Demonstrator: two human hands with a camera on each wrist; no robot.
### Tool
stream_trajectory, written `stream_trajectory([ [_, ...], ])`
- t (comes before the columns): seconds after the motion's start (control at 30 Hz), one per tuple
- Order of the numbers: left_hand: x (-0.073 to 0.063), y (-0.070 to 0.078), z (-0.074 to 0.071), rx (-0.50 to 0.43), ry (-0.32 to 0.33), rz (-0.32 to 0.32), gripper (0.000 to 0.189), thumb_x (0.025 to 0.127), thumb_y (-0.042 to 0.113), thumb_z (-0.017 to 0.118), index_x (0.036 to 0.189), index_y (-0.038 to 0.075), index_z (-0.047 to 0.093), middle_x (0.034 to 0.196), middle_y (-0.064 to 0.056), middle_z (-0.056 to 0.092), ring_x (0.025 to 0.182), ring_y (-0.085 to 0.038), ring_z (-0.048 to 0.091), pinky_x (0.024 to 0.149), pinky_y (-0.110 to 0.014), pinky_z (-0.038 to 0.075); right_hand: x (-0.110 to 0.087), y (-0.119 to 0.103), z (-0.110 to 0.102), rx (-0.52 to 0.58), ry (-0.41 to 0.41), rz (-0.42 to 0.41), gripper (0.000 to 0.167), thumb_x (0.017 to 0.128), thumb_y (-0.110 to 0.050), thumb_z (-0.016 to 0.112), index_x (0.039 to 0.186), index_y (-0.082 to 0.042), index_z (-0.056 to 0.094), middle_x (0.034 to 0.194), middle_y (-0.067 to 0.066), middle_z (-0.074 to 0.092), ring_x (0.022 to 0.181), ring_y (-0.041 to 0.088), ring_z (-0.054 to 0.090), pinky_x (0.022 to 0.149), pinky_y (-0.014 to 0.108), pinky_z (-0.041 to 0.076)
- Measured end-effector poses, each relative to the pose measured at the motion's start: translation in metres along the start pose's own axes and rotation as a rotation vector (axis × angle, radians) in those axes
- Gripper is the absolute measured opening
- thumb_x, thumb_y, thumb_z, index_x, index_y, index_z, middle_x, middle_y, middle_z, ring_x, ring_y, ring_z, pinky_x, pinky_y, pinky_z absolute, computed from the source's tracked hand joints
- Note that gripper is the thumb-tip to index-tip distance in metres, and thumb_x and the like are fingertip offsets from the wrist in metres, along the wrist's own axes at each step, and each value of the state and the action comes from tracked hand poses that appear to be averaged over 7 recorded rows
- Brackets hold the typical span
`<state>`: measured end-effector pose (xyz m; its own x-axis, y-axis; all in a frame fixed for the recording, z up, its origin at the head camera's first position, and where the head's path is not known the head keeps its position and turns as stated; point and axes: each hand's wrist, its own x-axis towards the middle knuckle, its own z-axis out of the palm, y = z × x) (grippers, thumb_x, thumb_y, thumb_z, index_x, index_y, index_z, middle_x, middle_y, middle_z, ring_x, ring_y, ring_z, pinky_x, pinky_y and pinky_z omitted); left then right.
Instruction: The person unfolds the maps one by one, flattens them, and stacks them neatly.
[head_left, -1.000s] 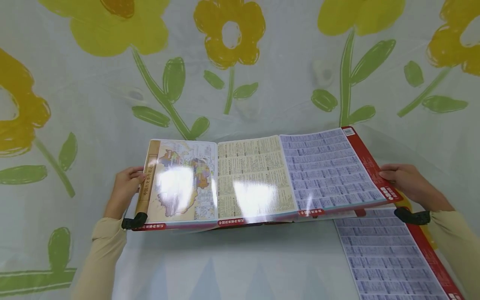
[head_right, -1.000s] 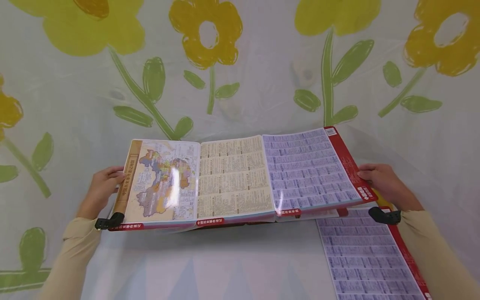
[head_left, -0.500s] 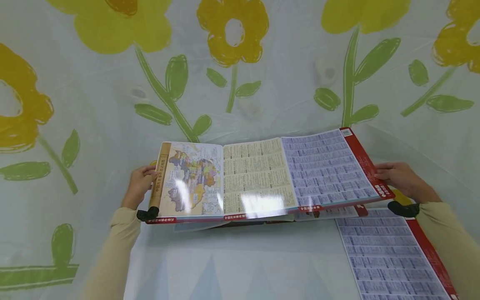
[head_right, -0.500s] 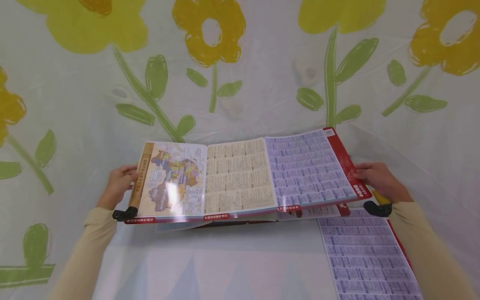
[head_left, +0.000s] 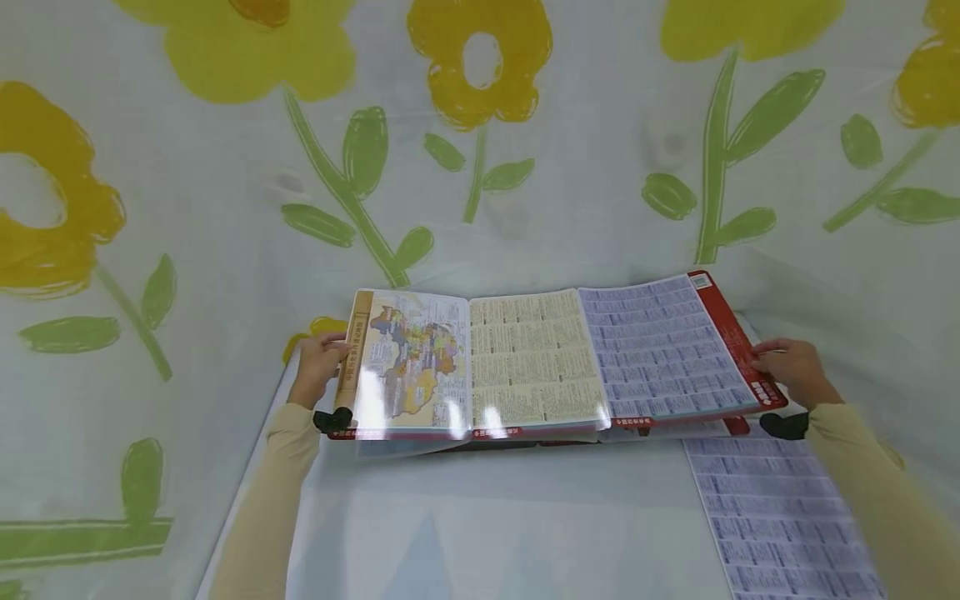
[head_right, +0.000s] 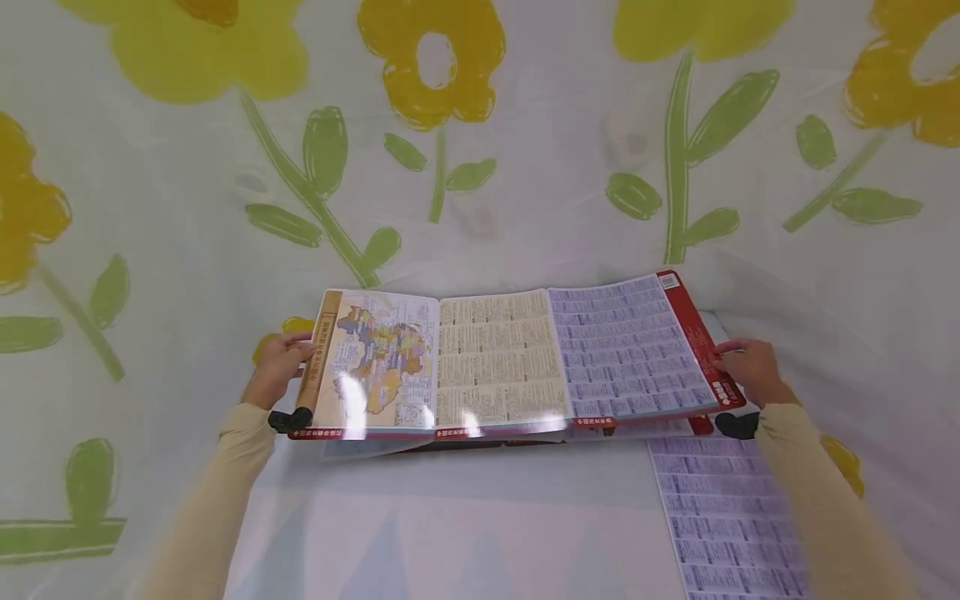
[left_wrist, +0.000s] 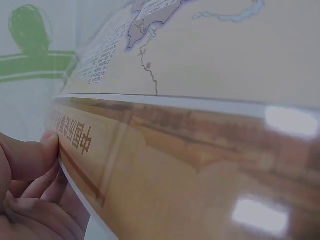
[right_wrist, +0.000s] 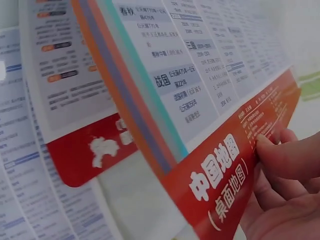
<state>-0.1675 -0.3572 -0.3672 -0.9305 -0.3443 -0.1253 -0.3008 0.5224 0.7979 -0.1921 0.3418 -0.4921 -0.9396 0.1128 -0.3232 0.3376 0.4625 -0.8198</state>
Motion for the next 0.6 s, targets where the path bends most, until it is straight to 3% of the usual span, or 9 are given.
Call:
stream_trajectory([
  [0.1, 0.000, 0.010, 0.001, -0.005, 0.023, -0.050, 0.038, 0.095, 0.012, 0.054, 0.130, -0.003, 0.053, 0.113, -0.024, 0.060, 0.075, -0.014, 0.060, 0.058, -0.023, 0.050, 0.002, 0.001, -0.002, -0.006, -0.012, 0.012, 0.046, 0.091, -0.014, 0.054, 0.122, 0.020, 0.045, 0.113, 0.040, 0.048, 0.077, 0.030, 0.060, 0.057, 0.029, 0.050],
  [0.27, 0.000, -0.002, 0.006, -0.042, 0.087, -0.087, 0.036, 0.093, 0.014, 0.058, 0.125, -0.002, 0.058, 0.106, -0.019, 0.062, 0.069, -0.011, 0.055, 0.055, -0.023, 0.045, -0.011, 0.001, 0.003, -0.018, -0.007, 0.091, 0.054, 0.091, -0.022, 0.058, 0.128, 0.015, 0.043, 0.117, 0.037, 0.048, 0.085, 0.035, 0.057, 0.052, 0.023, 0.047],
  [0.4, -0.001, -0.009, 0.009, -0.050, 0.130, -0.076, 0.034, 0.091, 0.015, 0.061, 0.120, -0.003, 0.061, 0.105, -0.019, 0.063, 0.071, -0.012, 0.056, 0.056, -0.022, 0.045, -0.018, 0.000, 0.003, -0.023, -0.013, 0.138, 0.062, 0.091, -0.028, 0.061, 0.131, 0.014, 0.037, 0.119, 0.036, 0.046, 0.089, 0.039, 0.056, 0.051, 0.022, 0.047],
  [0.6, -0.004, -0.015, 0.009, -0.065, 0.169, -0.051, 0.029, 0.092, 0.017, 0.062, 0.115, -0.001, 0.063, 0.106, -0.018, 0.063, 0.074, -0.015, 0.056, 0.055, -0.019, 0.045, -0.020, -0.011, 0.001, -0.056, 0.056, 0.093, 0.059, 0.091, -0.028, 0.060, 0.129, 0.014, 0.043, 0.120, 0.036, 0.047, 0.091, 0.041, 0.054, 0.058, 0.028, 0.049],
])
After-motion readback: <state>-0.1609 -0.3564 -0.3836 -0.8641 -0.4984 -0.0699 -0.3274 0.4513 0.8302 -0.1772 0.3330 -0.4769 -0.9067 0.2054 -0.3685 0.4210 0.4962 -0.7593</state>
